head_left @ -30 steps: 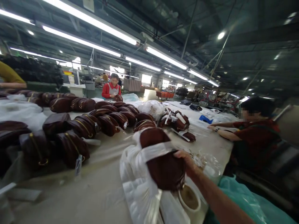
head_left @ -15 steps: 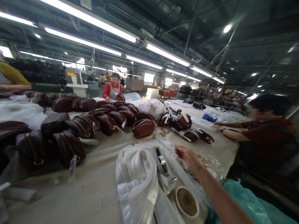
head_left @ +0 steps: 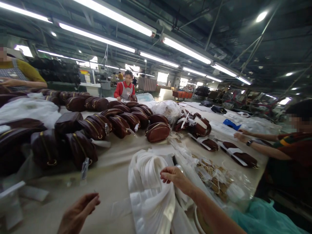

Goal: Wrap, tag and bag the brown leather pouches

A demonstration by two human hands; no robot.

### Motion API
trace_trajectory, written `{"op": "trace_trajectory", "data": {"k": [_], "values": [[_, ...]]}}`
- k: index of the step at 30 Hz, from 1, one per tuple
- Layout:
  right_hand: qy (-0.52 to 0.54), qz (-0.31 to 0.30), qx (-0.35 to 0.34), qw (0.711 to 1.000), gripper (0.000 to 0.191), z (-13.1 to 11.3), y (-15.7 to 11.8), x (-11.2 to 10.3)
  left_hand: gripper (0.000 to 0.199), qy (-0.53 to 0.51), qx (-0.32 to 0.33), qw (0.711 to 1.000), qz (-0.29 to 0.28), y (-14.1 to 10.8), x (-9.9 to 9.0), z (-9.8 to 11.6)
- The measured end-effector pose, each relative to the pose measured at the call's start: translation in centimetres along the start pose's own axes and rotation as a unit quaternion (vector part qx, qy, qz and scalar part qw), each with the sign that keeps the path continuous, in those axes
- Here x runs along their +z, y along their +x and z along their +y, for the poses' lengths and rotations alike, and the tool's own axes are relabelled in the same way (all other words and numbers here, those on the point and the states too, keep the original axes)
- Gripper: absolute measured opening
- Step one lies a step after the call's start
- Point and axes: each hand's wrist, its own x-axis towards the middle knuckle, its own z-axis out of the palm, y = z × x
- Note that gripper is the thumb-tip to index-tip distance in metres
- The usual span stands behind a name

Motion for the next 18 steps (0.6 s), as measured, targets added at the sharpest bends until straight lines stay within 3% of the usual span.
{"op": "trace_trajectory", "data": {"k": [2,5,11,15,18], "values": [[-0.019,-0.03,-0.005,0.999,0.028,-0.5,1.0,1.2,0.067,-0.032,-0.017,0.998,-0.051,1.6,2.2,0.5],[-0.057,-0.071,-0.018,0.996,0.027,-1.1,2.9,2.9,0.053,-0.06,0.009,0.996,-0.062,3.3,4.7,0.7],[-0.164,-0.101,-0.073,0.979,0.025,-2.0,9.3,5.7,0.039,-0.058,0.05,0.996,-0.039,4.1,6.3,-2.0],[-0.264,-0.037,-0.106,0.958,0.028,-3.3,16.3,7.8,0.029,-0.025,0.089,0.995,-0.047,4.0,6.5,-3.5],[-0.365,0.082,-0.134,0.918,0.029,-4.7,22.0,7.4,0.023,0.013,0.139,0.989,-0.041,4.3,6.9,-4.8]]}}
